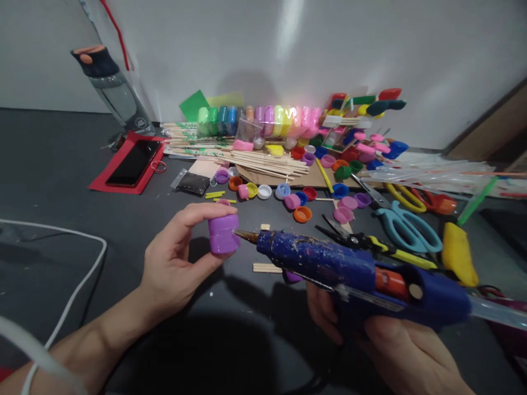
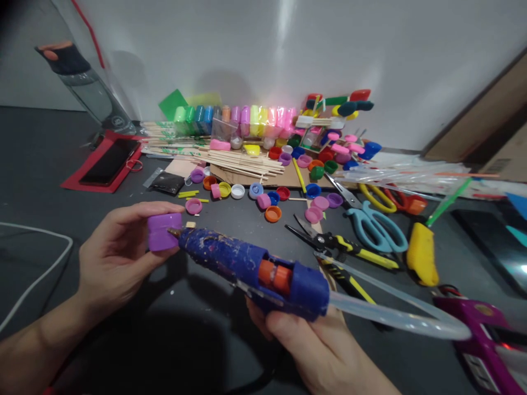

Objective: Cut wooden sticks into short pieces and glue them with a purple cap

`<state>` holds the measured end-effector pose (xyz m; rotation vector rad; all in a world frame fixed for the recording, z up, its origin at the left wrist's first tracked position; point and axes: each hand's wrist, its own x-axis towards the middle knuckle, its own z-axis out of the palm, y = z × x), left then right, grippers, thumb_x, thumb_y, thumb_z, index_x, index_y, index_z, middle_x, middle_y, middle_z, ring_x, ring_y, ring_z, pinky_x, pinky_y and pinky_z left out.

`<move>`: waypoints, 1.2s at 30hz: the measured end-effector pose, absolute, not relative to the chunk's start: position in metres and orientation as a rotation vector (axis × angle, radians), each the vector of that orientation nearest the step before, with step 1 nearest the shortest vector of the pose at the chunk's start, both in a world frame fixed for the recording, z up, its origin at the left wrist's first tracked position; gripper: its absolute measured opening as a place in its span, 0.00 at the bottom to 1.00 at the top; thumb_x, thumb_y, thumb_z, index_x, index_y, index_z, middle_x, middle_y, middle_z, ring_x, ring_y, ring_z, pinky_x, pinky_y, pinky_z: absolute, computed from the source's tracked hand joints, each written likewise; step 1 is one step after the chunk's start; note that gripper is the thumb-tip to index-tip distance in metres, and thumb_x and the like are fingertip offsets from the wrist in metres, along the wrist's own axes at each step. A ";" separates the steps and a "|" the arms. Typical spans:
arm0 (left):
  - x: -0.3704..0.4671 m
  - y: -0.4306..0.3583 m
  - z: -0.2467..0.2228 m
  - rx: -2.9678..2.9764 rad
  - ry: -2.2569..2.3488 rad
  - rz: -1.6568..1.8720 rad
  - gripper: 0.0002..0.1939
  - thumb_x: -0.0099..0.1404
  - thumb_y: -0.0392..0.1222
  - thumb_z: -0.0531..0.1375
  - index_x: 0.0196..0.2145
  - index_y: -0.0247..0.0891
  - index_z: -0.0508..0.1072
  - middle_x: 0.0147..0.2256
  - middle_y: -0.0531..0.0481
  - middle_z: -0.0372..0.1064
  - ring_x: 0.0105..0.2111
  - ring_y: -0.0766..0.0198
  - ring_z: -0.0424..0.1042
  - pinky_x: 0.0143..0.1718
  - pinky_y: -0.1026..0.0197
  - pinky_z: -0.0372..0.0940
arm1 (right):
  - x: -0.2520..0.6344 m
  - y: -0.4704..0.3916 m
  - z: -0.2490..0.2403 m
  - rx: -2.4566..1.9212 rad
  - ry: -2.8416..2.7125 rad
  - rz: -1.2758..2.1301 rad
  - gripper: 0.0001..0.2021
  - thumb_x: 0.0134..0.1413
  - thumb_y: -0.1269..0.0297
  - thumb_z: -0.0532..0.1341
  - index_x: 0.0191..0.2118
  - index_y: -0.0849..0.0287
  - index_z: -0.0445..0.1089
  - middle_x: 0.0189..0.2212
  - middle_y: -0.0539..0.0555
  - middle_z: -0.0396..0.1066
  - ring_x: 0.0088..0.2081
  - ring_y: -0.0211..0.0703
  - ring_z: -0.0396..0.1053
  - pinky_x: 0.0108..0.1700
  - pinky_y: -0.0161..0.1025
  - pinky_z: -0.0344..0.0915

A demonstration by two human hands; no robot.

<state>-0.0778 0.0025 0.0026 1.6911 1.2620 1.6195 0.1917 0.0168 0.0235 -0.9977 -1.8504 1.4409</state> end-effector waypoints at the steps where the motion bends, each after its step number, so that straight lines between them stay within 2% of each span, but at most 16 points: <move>1: -0.078 0.002 0.004 1.689 1.270 1.618 0.24 0.58 0.29 0.66 0.50 0.48 0.73 0.48 0.48 0.74 0.50 0.55 0.73 0.57 0.48 0.67 | 0.192 0.017 0.023 -0.994 -1.865 1.448 0.24 0.63 0.42 0.52 0.30 0.56 0.72 0.25 0.52 0.71 0.26 0.41 0.66 0.27 0.37 0.63; 5: -0.077 0.002 0.009 1.672 1.294 1.628 0.24 0.58 0.26 0.66 0.50 0.43 0.73 0.48 0.49 0.75 0.49 0.60 0.74 0.55 0.57 0.68 | 0.196 0.014 0.021 -0.986 -1.922 1.487 0.28 0.64 0.39 0.45 0.32 0.55 0.71 0.27 0.52 0.70 0.28 0.42 0.66 0.29 0.38 0.65; 9: -0.077 0.002 0.012 1.661 1.313 1.644 0.24 0.58 0.25 0.66 0.50 0.43 0.73 0.48 0.51 0.75 0.49 0.64 0.74 0.54 0.62 0.68 | 0.198 0.009 0.019 -1.030 -1.873 1.435 0.24 0.66 0.44 0.47 0.33 0.53 0.72 0.28 0.51 0.73 0.29 0.42 0.69 0.31 0.36 0.68; 18: -0.077 0.000 0.007 1.671 1.250 1.632 0.26 0.57 0.25 0.66 0.50 0.44 0.73 0.48 0.51 0.75 0.50 0.62 0.73 0.55 0.59 0.67 | 0.189 0.010 0.026 -1.078 -1.847 1.312 0.24 0.64 0.43 0.50 0.29 0.52 0.72 0.24 0.50 0.72 0.26 0.41 0.68 0.27 0.34 0.66; 21: -0.076 0.001 0.005 1.663 1.231 1.627 0.27 0.57 0.25 0.66 0.51 0.45 0.73 0.49 0.52 0.75 0.50 0.62 0.73 0.57 0.58 0.66 | 0.188 0.013 0.024 -1.001 -1.862 1.363 0.26 0.64 0.40 0.48 0.30 0.53 0.72 0.24 0.50 0.71 0.25 0.39 0.67 0.26 0.34 0.65; 28: -0.076 0.001 0.004 1.584 1.182 1.630 0.26 0.57 0.25 0.66 0.51 0.44 0.72 0.51 0.49 0.75 0.53 0.58 0.73 0.57 0.56 0.66 | 0.193 0.012 0.020 -1.002 -1.906 1.400 0.26 0.66 0.41 0.45 0.34 0.52 0.72 0.27 0.50 0.71 0.28 0.40 0.68 0.30 0.36 0.66; 33: -0.075 -0.001 0.008 1.562 1.208 1.650 0.24 0.57 0.25 0.66 0.49 0.42 0.71 0.51 0.47 0.75 0.53 0.59 0.74 0.56 0.57 0.68 | 0.195 0.014 0.021 -0.981 -1.929 1.397 0.23 0.66 0.44 0.48 0.35 0.52 0.72 0.27 0.50 0.71 0.27 0.40 0.68 0.29 0.35 0.65; 36: -0.076 -0.001 0.009 1.546 1.213 1.652 0.24 0.58 0.25 0.66 0.49 0.42 0.71 0.51 0.47 0.75 0.53 0.60 0.74 0.56 0.57 0.68 | 0.195 0.015 0.020 -0.994 -1.928 1.414 0.24 0.65 0.42 0.47 0.35 0.51 0.72 0.27 0.50 0.72 0.28 0.41 0.68 0.30 0.36 0.66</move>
